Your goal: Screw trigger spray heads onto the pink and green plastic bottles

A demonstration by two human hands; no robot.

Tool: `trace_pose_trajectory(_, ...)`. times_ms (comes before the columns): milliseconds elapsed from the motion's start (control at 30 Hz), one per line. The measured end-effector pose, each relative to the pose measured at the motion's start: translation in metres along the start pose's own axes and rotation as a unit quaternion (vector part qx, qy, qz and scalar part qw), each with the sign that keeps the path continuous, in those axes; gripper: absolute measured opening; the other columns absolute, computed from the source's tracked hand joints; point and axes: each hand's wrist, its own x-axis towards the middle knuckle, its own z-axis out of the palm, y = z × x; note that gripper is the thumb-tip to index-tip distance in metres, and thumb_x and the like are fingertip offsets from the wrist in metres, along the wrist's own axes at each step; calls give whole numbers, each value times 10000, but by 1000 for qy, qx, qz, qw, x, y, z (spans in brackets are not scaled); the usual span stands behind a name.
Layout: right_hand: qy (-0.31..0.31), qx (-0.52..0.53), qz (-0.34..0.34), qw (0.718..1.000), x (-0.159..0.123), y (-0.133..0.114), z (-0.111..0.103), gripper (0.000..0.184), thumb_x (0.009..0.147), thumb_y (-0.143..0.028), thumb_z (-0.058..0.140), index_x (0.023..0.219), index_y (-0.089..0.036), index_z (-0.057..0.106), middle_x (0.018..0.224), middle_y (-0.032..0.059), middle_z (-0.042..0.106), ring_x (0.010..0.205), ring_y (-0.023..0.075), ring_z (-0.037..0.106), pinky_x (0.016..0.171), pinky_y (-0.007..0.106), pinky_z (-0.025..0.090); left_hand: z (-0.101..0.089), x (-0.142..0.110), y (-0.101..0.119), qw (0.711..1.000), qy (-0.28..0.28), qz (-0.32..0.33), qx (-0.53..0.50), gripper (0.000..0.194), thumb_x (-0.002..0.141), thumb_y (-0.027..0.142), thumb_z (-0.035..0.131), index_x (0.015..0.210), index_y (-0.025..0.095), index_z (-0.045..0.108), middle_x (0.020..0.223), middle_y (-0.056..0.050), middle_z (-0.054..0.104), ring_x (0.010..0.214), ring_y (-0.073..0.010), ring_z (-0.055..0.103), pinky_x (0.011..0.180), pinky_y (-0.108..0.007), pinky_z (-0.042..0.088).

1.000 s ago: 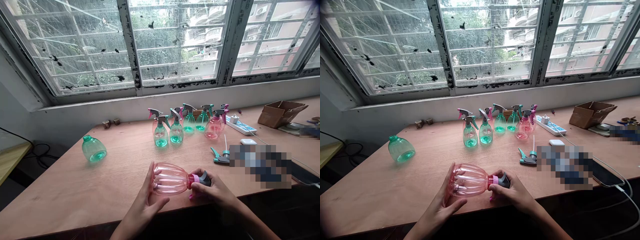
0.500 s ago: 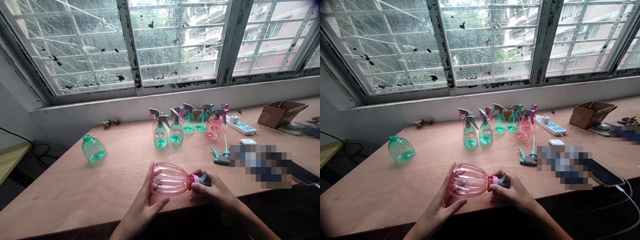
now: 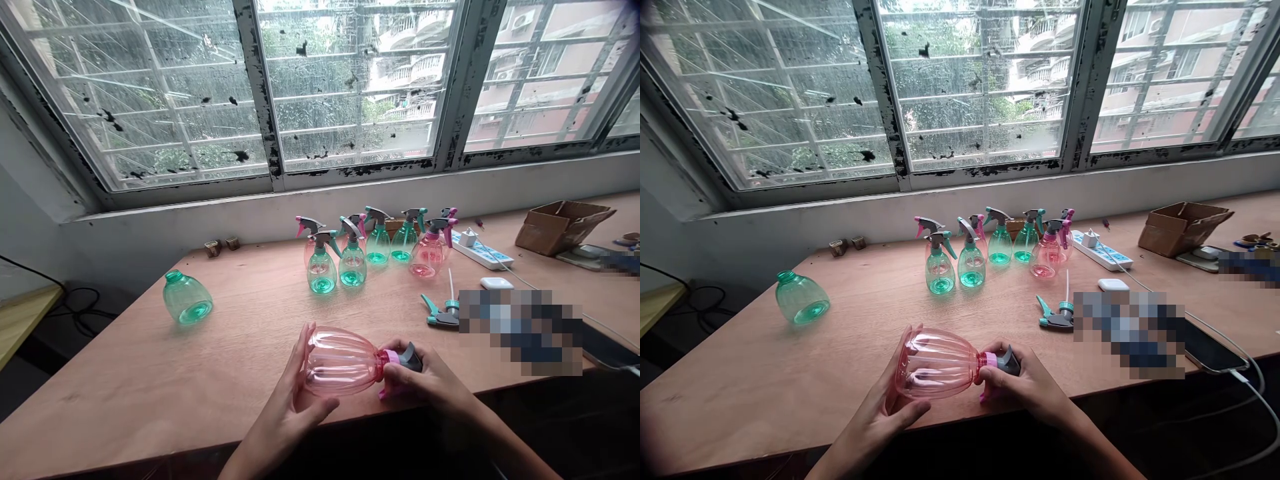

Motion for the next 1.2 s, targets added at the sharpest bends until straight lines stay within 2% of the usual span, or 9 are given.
trace_pose_trajectory(167, 1, -4, -5, 1000, 0, -1, 1, 326, 831, -447, 755, 945, -164, 640, 739, 29, 757, 703, 210, 725, 755, 372, 607, 5, -2, -1, 999, 42, 8, 10, 861, 904, 316, 689, 1560, 407, 140, 1673, -22, 175, 1513, -306, 210, 1249, -483, 63)
trace_pose_trajectory(267, 3, -8, -1, 1000, -1, -3, 2, 332, 821, -459, 761, 934, -169, 645, 727, 25, 755, 702, 218, 730, 745, 366, 607, 6, -2, 0, 999, 31, 0, -17, 930, 867, 338, 736, 1559, 418, 120, 1652, -34, 244, 1488, -314, 277, 1245, -496, 92)
trace_pose_trajectory(333, 2, -7, 3, 1000, -1, -3, 2, 334, 819, -457, 763, 939, -169, 643, 725, 25, 754, 704, 219, 731, 750, 374, 609, 4, -1, 0, 999, 17, 1, -31, 973, 846, 360, 759, 1558, 429, 99, 1656, -33, 232, 1492, -324, 263, 1241, -510, 110)
trace_pose_trajectory(500, -1, -9, 1, 1000, -1, -2, 1, 331, 831, -452, 753, 944, -166, 633, 732, 35, 755, 699, 217, 727, 759, 394, 613, 1, 1, 2, 999, 2, 6, -48, 851, 890, 374, 706, 1546, 443, 169, 1683, 10, 122, 1525, -315, 157, 1239, -490, 157)
trace_pose_trajectory(667, -6, -1, 2, 1000, 0, 0, 0, 345, 831, -465, 750, 944, -162, 630, 717, 32, 747, 692, 215, 722, 762, 398, 612, 4, 0, -3, 998, 4, 6, -70, 830, 908, 301, 693, 1527, 492, 173, 1673, 29, 172, 1492, -296, 279, 1231, -467, 205)
trace_pose_trajectory(867, -8, 7, 7, 1000, -1, -1, 0, 356, 827, -459, 758, 958, -156, 625, 759, 48, 758, 695, 215, 725, 744, 399, 617, 2, -3, -4, 998, 16, -11, -61, 1044, 803, 335, 806, 1562, 413, 93, 1663, -18, 211, 1514, -317, 201, 1248, -499, 106)
trace_pose_trajectory(1000, -4, 9, 7, 1000, -1, -1, 0, 349, 817, -462, 767, 937, -166, 626, 747, 35, 757, 710, 223, 734, 757, 396, 618, 2, -2, 0, 997, 17, -20, -74, 880, 850, 350, 755, 1549, 382, 221, 1655, -22, 235, 1499, -334, 243, 1232, -484, 218)
trace_pose_trajectory(1133, 8, 32, 22, 999, 0, -1, 0, 371, 789, -485, 784, 905, -171, 625, 705, 20, 754, 666, 223, 744, 694, 372, 631, 5, -2, 1, 997, 11, 20, -75, 833, 866, 292, 747, 1500, 510, 253, 1653, 29, 219, 1396, -304, 436, 1161, -436, 382)
trace_pose_trajectory(1200, 10, 44, 32, 998, 0, -1, 0, 378, 777, -489, 793, 902, -173, 628, 697, 15, 753, 642, 216, 740, 678, 371, 637, 6, -3, 1, 997, 14, 30, -73, 780, 899, 298, 707, 1492, 528, 254, 1660, 41, 193, 1400, -299, 430, 1151, -427, 396)
